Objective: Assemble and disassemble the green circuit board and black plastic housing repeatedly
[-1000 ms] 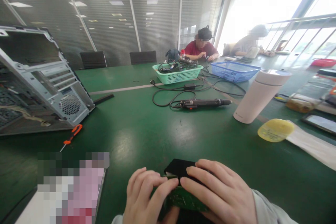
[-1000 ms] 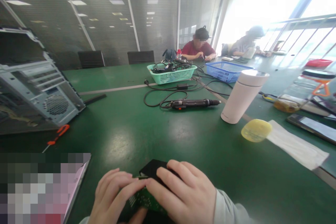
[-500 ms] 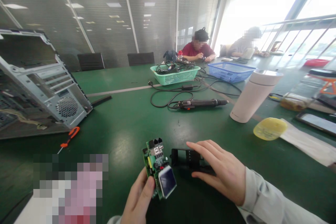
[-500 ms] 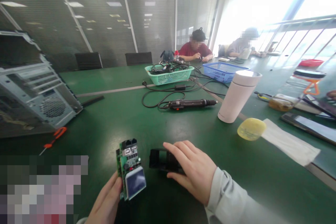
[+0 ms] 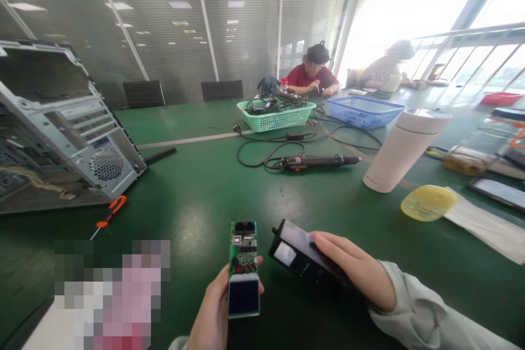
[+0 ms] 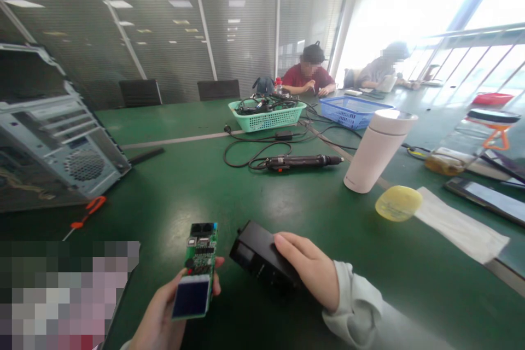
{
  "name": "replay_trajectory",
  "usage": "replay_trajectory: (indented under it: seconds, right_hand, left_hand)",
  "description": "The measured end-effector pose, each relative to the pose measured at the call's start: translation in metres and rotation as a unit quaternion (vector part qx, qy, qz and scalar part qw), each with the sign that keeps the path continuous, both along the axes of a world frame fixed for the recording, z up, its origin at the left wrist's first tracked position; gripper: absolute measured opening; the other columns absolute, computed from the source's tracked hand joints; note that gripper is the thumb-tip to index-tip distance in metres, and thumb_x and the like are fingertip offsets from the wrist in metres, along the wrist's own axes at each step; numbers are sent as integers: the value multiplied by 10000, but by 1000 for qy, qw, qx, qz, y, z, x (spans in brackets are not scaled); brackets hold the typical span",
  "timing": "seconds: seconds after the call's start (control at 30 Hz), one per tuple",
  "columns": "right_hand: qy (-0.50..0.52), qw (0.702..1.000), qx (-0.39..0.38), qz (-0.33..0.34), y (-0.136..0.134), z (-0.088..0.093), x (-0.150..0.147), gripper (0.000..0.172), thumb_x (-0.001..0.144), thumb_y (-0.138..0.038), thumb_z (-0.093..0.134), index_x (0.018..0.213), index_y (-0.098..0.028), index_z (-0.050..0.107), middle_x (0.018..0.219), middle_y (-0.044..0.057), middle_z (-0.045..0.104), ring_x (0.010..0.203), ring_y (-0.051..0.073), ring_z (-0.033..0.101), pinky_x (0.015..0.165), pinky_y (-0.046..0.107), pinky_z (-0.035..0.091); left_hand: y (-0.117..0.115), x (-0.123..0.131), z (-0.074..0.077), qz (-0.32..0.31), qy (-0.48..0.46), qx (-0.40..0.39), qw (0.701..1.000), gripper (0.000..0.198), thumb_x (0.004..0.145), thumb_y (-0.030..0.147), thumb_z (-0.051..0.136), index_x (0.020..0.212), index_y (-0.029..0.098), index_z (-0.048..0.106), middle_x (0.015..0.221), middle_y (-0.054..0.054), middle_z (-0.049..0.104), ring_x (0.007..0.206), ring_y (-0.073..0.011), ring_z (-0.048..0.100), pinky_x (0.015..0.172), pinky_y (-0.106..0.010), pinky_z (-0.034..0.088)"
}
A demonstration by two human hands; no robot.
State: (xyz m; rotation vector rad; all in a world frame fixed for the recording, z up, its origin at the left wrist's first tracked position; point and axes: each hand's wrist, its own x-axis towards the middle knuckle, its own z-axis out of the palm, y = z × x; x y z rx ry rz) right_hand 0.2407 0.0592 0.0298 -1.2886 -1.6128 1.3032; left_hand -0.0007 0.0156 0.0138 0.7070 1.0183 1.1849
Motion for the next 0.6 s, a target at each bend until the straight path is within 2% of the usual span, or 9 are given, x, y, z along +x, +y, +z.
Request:
replay_trajectory:
  seconds: [0.1,0.2,0.23,0.3,0.37,0.47,0.5,0.53,0.6]
  right_hand:
    - [95,981,-151,76,1,-4,-4,639,912,-677,314,865,-162,688,703,57,697,592,143,647,547,258,519]
    - [246,905,-325,122,1,-4,-9,602,855,-700,440,884,-154,693,683,38,689,493,76,588,502,182,458]
    - [271,890,-349,110,1,-2,-10,574,842,-689,484,912,-160,694,695,33,689,495,68,586,506,174,456]
    - [271,894,-350,69,1,0,-7,547,819,-683,533,911,-169,695,716,31,685,546,77,606,525,176,469]
    - [209,937,-280,21,2,3,2,558,769,-704,578,908,-175,691,770,43,687,655,119,644,590,218,511]
    - [14,996,-41,-72,6,5,33,614,712,-703,636,1077,-211,660,962,74,682,900,227,659,761,355,550]
    - [-70,989,62,-116,6,4,48,617,731,-687,627,1149,-232,634,1035,81,664,976,257,637,811,400,541]
    - [-161,961,163,-156,7,3,64,606,773,-682,580,1196,-249,612,1081,89,641,1005,274,617,839,436,524]
    - [-326,875,297,-201,5,-2,102,540,880,-638,443,1234,-258,592,1059,114,630,976,287,595,876,494,488]
  left_hand:
    - [1,0,-3,5,1,-6,1000,474,801,577,605,957,176,804,727,-44,780,769,-221,665,705,-272,498]
    - [2,1,-2,14,2,-11,1000,471,787,575,619,945,173,806,722,-47,779,769,-232,678,715,-287,506]
    - [1,3,-1,19,1,-14,1000,465,788,570,618,935,172,807,725,-49,781,766,-233,680,711,-286,508]
    - [1,6,2,35,0,-19,999,445,806,547,603,922,169,809,725,-51,782,755,-224,681,691,-273,510]
    - [0,8,5,49,0,-22,999,429,829,520,582,908,165,810,709,-50,776,735,-212,677,668,-260,508]
    - [-1,11,8,55,4,-21,998,425,820,521,592,854,160,815,703,-56,771,725,-219,676,647,-267,512]
    - [-1,11,8,56,6,-18,998,426,809,532,602,827,163,814,717,-58,774,740,-227,679,646,-271,514]
    - [-2,12,8,58,8,-15,998,430,802,543,608,811,166,813,731,-59,777,758,-233,681,652,-274,516]
    - [-3,12,7,60,11,-16,998,442,801,563,603,815,173,809,740,-54,777,782,-238,680,667,-278,517]
